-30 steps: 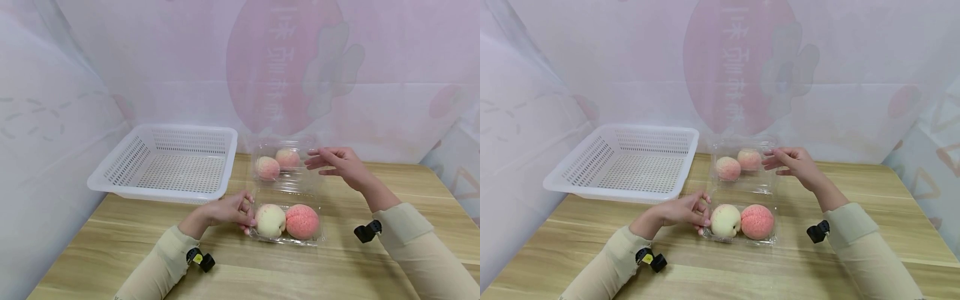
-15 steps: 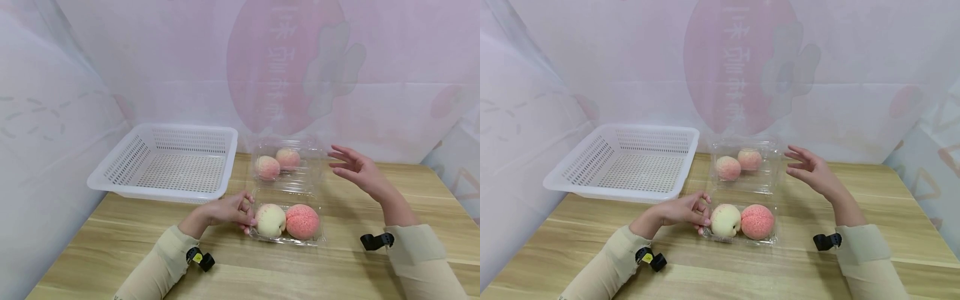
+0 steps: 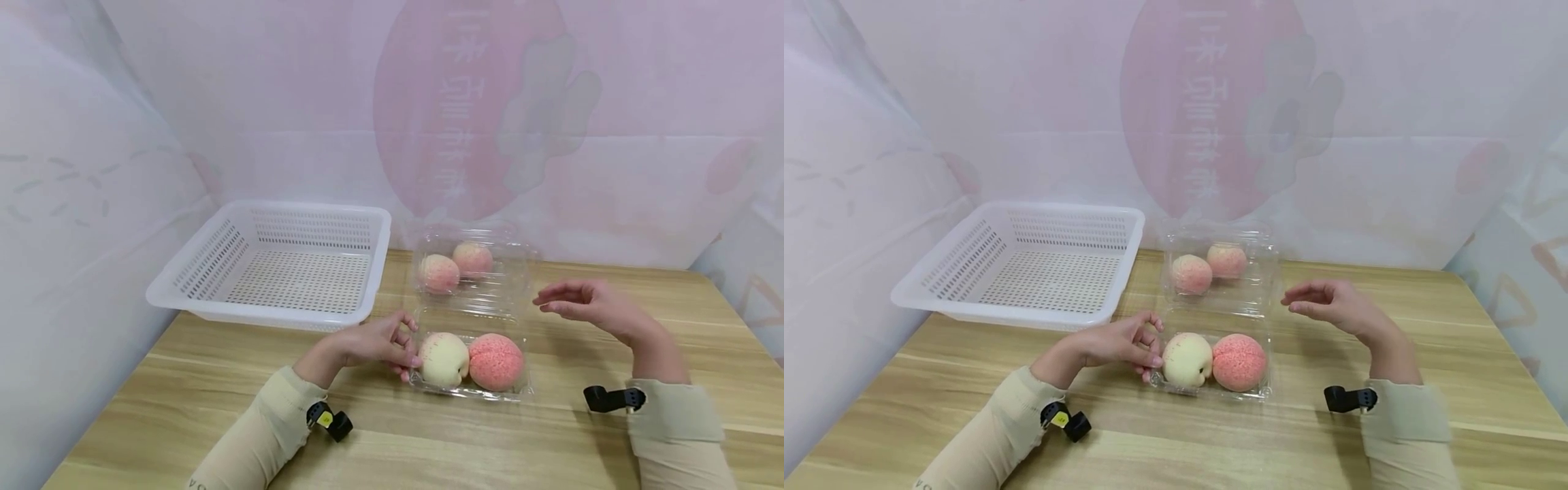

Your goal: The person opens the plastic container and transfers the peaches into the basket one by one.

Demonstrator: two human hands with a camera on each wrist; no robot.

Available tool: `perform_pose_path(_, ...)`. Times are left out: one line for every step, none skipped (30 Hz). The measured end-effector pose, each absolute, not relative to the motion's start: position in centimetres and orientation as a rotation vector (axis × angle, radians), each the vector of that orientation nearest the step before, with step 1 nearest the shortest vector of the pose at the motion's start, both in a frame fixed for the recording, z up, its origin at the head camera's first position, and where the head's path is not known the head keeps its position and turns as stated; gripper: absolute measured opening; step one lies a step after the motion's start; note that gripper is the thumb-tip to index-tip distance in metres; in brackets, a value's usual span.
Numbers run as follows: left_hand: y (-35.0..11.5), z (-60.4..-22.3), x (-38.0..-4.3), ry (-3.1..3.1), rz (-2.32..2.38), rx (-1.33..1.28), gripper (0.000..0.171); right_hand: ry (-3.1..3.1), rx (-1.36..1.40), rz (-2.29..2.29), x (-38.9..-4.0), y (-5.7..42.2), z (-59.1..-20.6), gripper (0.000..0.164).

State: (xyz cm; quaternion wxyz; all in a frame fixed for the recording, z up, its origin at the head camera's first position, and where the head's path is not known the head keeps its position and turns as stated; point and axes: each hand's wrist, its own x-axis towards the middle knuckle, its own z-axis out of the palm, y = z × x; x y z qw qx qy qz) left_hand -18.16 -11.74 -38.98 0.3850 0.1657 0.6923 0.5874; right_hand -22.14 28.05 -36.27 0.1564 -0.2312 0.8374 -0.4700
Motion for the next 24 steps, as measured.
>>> perform_pose_path(-11.7,-39.0,-18.2,1.766,1.495,0.424,0.049,2.373,-0.669,-1.317,-22.2,28.0,-36.6,0.037)
perform_pose_path(-11.7,-39.0,-18.2,1.767,1.494,0.426,0.049,2.345,-0.681,-1.296,-22.3,27.8,-36.9,0.037)
perform_pose_path(-11.7,-39.0,-18.2,1.767,1.494,0.429,0.05,2.315,-0.701,-1.284,-22.4,27.7,-37.2,0.038)
perform_pose_path(-11.7,-39.0,-18.2,1.767,1.495,0.432,0.05,2.278,-0.725,-1.286,-22.5,27.5,-37.5,0.04)
perform_pose_path(-11.7,-39.1,-18.2,1.767,1.496,0.434,0.051,2.241,-0.746,-1.292,-22.7,27.3,-37.8,0.043)
perform_pose_path(-11.7,-39.1,-18.2,1.767,1.497,0.436,0.051,2.201,-0.77,-1.298,-22.8,27.2,-38.1,0.046)
perform_pose_path(-11.8,-39.1,-18.2,1.766,1.498,0.436,0.051,2.162,-0.792,-1.308,-22.9,27.0,-38.4,0.05)
perform_pose_path(-11.8,-39.1,-18.2,1.766,1.498,0.437,0.051,2.123,-0.811,-1.317,-23.0,26.8,-38.7,0.054)
perform_pose_path(-11.8,-39.1,-18.2,1.766,1.497,0.436,0.05,2.086,-0.832,-1.325,-23.2,26.6,-38.9,0.056)
perform_pose_path(-11.8,-39.2,-18.3,1.766,1.497,0.436,0.05,2.054,-0.844,-1.332,-23.2,26.5,-39.1,0.059)
perform_pose_path(-11.8,-39.2,-18.3,1.766,1.495,0.436,0.049,2.023,-0.857,-1.339,-23.3,26.4,-39.3,0.061)
perform_pose_path(-11.8,-39.2,-18.3,1.766,1.493,0.436,0.049,1.992,-0.867,-1.348,-23.3,26.3,-39.5,0.062)
perform_pose_path(-11.8,-39.2,-18.3,1.766,1.491,0.436,0.049,1.964,-0.868,-1.36,-23.3,26.3,-39.7,0.063)
perform_pose_path(-11.9,-39.2,-18.3,1.765,1.49,0.436,0.048,1.938,-0.862,-1.372,-23.3,26.2,-39.8,0.064)
perform_pose_path(-11.9,-39.1,-18.2,1.765,1.49,0.436,0.048,1.914,-0.858,-1.383,-23.3,26.0,-40.0,0.064)
perform_pose_path(-11.9,-39.1,-18.2,1.765,1.489,0.435,0.048,1.877,-0.86,-1.401,-23.4,25.9,-40.2,0.065)
perform_pose_path(-11.9,-39.1,-18.2,1.766,1.486,0.433,0.049,1.832,-0.867,-1.414,-23.4,25.8,-40.4,0.065)
perform_pose_path(-11.9,-39.1,-18.2,1.767,1.485,0.432,0.049,1.787,-0.867,-1.423,-23.5,25.6,-40.6,0.065)
perform_pose_path(-11.9,-39.1,-18.2,1.766,1.485,0.43,0.05,1.75,-0.87,-1.43,-23.5,25.5,-40.8,0.065)
perform_pose_path(-11.9,-39.1,-18.2,1.766,1.486,0.428,0.05,1.715,-0.874,-1.435,-23.6,25.4,-40.9,0.065)
perform_pose_path(-11.9,-39.1,-18.2,1.766,1.485,0.425,0.05,1.681,-0.884,-1.441,-23.6,25.3,-41.0,0.065)
perform_pose_path(-11.9,-39.0,-18.2,1.767,1.484,0.425,0.051,1.649,-0.891,-1.446,-23.7,25.3,-41.1,0.064)
perform_pose_path(-11.9,-39.0,-18.3,1.769,1.482,0.426,0.051,1.637,-0.886,-1.445,-23.7,25.3,-41.0,0.064)
perform_pose_path(-11.8,-39.0,-18.3,1.773,1.481,0.427,0.051,1.635,-0.882,-1.445,-23.6,25.4,-41.0,0.064)
